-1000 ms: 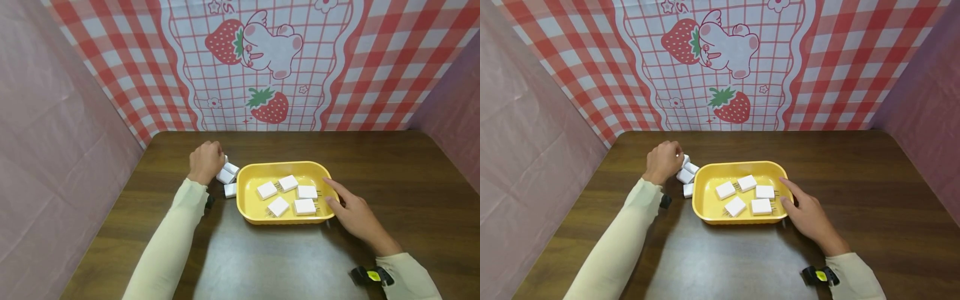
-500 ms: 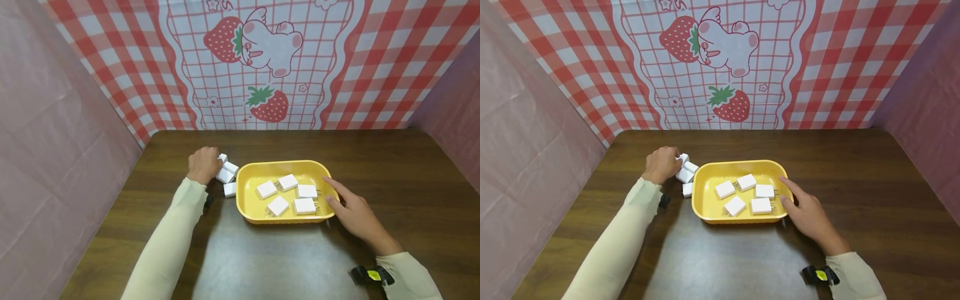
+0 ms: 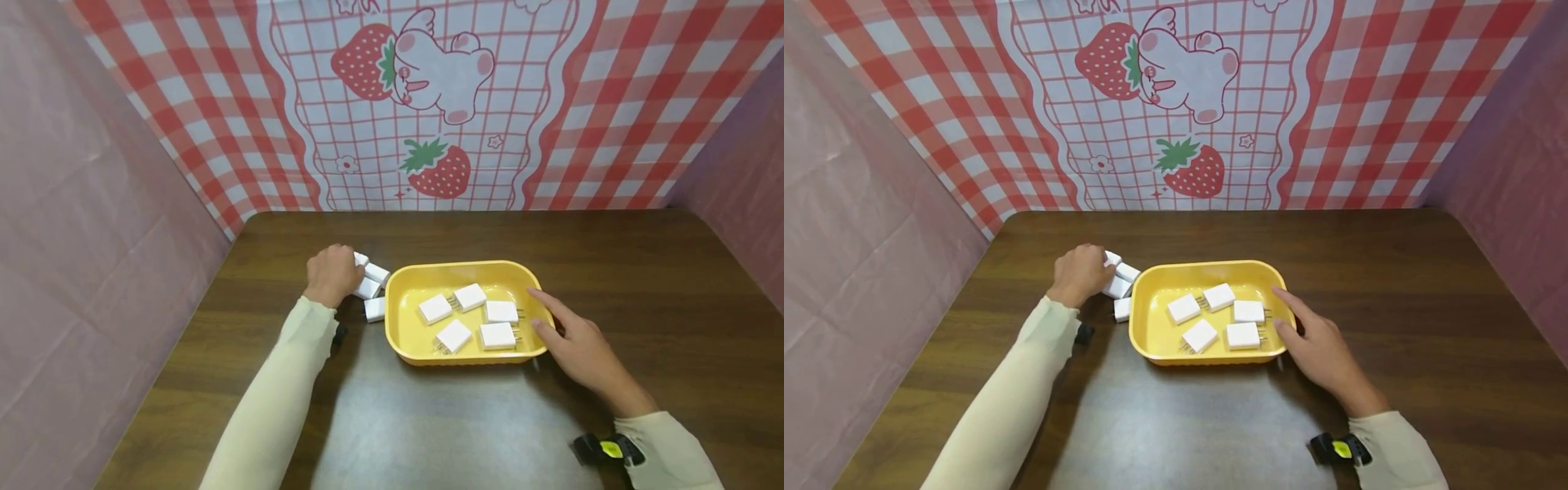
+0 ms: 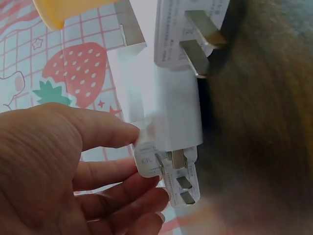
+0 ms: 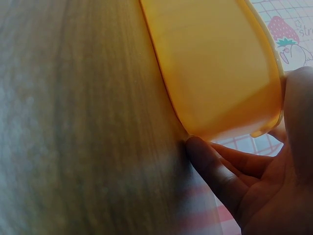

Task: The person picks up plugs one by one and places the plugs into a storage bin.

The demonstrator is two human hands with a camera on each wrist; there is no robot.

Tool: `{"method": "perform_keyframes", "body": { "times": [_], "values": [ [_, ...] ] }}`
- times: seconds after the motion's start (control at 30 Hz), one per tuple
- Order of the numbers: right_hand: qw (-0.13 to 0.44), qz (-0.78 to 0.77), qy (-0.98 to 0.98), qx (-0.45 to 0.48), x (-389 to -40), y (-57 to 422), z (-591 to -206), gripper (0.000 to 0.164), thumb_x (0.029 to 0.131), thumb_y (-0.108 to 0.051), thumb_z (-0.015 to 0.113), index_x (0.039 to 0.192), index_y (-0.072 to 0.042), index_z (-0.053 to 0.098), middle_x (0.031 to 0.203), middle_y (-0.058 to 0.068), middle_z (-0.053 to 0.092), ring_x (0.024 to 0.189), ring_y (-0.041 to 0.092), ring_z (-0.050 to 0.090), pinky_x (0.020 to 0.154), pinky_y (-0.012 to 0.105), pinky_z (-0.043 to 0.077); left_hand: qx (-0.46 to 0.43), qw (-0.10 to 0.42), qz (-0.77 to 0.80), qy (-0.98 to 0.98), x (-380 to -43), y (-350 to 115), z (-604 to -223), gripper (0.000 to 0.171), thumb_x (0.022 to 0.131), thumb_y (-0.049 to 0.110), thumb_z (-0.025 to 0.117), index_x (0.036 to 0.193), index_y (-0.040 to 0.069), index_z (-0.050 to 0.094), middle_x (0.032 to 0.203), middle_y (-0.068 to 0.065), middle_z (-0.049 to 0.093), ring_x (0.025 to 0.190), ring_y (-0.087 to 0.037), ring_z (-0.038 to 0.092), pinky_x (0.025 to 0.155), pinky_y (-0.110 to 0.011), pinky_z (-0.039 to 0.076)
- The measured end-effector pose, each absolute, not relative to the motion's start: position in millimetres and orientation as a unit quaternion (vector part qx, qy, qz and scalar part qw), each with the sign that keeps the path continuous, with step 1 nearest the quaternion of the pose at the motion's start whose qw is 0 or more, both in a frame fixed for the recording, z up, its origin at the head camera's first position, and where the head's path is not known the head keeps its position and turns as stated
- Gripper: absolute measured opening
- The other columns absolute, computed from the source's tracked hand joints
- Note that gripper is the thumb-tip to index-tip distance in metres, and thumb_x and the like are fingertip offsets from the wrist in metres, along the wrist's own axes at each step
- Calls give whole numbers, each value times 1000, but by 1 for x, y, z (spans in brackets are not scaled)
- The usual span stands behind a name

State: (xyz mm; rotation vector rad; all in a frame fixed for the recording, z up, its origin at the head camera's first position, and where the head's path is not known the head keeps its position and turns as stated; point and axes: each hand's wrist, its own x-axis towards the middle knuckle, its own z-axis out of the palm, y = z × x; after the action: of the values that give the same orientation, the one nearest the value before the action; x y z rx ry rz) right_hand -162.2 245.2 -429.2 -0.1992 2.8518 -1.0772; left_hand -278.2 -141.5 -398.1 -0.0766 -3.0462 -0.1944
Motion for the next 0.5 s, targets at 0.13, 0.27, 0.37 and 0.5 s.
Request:
{"method": "perform_keyframes", "body": {
  "times": [0.13, 0.27, 0.37, 0.5],
  "values": [
    [46, -351, 933, -67, -163, 245, -429, 59, 106, -37, 47, 159, -20, 29, 153, 26, 36, 132, 49, 41, 100, 71, 32, -22, 29, -65, -997, -271, -144, -397, 27, 90, 27, 65, 71, 8, 64, 72, -9, 59, 64, -27, 57, 55, -44, 46],
    [42, -349, 934, -68, -163, 245, -429, 58, 105, -37, 48, 159, -20, 30, 152, 27, 38, 131, 49, 41, 100, 71, 33, -25, 17, -66, -997, -265, -146, -397, 21, 87, 26, 65, 83, 5, 64, 75, -10, 60, 65, -28, 58, 55, -45, 46],
    [41, -349, 934, -68, -163, 245, -430, 58, 105, -37, 48, 159, -21, 30, 152, 27, 38, 131, 49, 42, 100, 71, 33, -25, 10, -65, -998, -262, -149, -397, 21, 86, 25, 64, 86, 4, 63, 78, -10, 60, 67, -29, 59, 57, -47, 47],
    [41, -350, 933, -70, -163, 245, -430, 59, 105, -37, 48, 159, -21, 30, 153, 27, 38, 131, 49, 41, 99, 71, 33, -22, 6, -69, -997, -258, -152, -399, 22, 86, 27, 64, 86, 5, 62, 80, -11, 61, 68, -30, 59, 58, -48, 47]
  ]
}}
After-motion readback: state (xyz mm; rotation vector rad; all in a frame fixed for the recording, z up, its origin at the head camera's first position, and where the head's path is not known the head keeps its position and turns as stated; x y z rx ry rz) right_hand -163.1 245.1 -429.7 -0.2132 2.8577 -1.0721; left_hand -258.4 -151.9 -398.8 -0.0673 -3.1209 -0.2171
